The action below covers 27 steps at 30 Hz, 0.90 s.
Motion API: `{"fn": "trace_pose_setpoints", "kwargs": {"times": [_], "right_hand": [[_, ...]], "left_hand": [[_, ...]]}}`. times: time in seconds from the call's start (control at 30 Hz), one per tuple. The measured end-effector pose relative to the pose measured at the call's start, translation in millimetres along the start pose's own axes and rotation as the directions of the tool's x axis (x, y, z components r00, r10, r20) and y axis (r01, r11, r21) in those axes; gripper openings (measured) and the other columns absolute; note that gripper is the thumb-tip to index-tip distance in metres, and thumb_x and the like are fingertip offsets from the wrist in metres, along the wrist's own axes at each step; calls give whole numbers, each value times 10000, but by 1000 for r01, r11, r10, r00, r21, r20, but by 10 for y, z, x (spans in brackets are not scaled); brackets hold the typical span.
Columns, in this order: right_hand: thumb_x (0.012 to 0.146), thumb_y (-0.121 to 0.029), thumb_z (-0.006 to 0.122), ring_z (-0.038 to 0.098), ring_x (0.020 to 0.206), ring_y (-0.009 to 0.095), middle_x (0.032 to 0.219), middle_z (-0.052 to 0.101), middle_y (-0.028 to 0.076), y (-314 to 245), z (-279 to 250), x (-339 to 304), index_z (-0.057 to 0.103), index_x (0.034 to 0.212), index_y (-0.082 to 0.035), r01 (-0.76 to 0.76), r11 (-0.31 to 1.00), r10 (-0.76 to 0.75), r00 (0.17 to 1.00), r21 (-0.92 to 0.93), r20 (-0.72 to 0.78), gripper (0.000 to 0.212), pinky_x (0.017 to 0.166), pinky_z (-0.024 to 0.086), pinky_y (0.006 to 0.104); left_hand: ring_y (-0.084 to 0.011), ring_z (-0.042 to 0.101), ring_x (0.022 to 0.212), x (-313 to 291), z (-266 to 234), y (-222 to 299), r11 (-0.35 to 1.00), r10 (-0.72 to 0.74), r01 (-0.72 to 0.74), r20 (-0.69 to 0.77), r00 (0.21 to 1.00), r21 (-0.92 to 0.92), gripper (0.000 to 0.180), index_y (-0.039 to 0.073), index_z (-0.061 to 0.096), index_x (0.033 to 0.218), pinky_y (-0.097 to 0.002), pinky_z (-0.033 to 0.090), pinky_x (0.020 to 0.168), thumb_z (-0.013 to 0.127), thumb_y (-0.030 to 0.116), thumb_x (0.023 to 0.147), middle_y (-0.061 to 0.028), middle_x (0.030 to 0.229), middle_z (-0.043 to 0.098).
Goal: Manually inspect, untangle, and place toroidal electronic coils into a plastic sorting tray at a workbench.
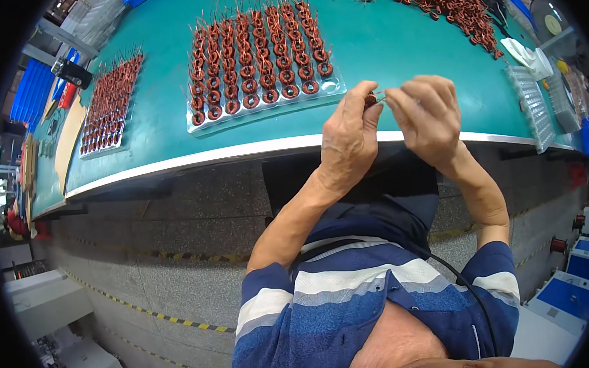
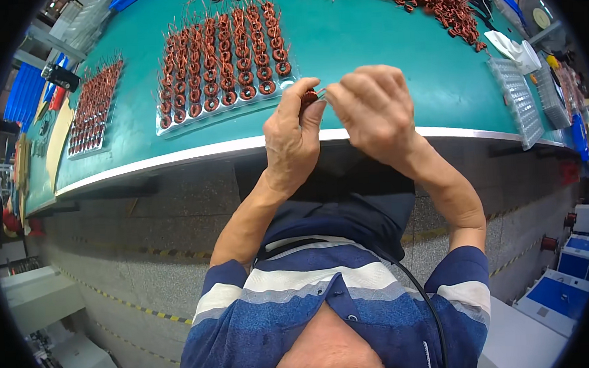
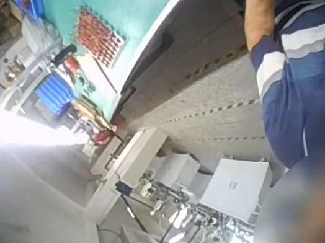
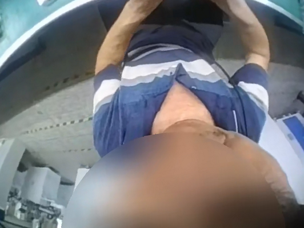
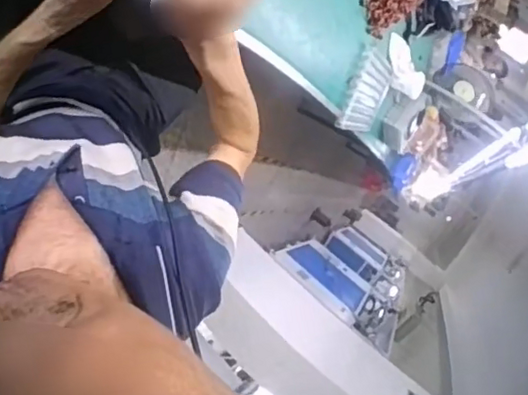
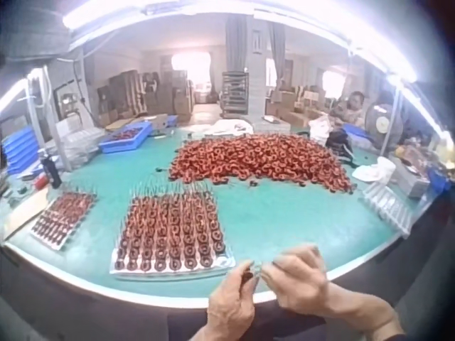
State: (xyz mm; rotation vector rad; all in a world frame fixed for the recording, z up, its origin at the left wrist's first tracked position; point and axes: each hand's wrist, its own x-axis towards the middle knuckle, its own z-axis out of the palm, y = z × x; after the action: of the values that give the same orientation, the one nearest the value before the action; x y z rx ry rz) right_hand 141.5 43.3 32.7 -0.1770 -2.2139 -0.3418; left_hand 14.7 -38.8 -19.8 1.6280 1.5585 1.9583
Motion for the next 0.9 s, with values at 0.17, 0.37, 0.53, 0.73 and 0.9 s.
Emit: {"fn": "trace_pose_setpoints", "kwargs": {"times": [0.17,0.37,0.53,0.73,0.9], "right_hand": [[633,-67,700,576,810,227,859,573,77,-168,9,2,650,891,0,112,992,-106,989,-54,104,271,754,438,359],[706,-63,689,566,810,224,838,572,51,-128,55,64,640,854,-57,-112,990,109,994,85,28,156,742,440,354],[842,-187,700,556,699,138,722,594,54,78,50,84,697,815,17,-712,444,563,694,544,450,206,627,427,281],[720,-48,654,507,699,234,736,516,60,-193,258,-47,632,769,-80,-165,976,178,981,142,-82,63,662,399,343],[839,-143,701,517,651,117,690,566,47,13,183,-21,691,798,19,-715,389,683,647,581,339,168,561,394,276]], "left_hand": [[-339,645,811,25,-16,-161,997,-40,46,101,994,-56,263,0,532,1143,-385,521,680,545,-15,880,-198,934,627],[-287,654,796,63,-86,-116,983,-101,124,162,982,-137,241,3,546,1123,-345,517,677,586,-4,886,-172,913,628],[-218,642,757,-33,-166,-33,975,-105,131,147,984,-182,230,20,551,1132,-315,506,661,602,30,908,-131,856,625],[-307,656,790,76,-67,-195,994,-72,63,100,992,87,195,16,548,1097,-361,510,674,592,43,908,-180,873,628],[-165,583,632,104,-159,-75,951,-198,231,169,965,-205,160,10,539,1087,-286,455,562,561,39,931,-95,763,601]]}}
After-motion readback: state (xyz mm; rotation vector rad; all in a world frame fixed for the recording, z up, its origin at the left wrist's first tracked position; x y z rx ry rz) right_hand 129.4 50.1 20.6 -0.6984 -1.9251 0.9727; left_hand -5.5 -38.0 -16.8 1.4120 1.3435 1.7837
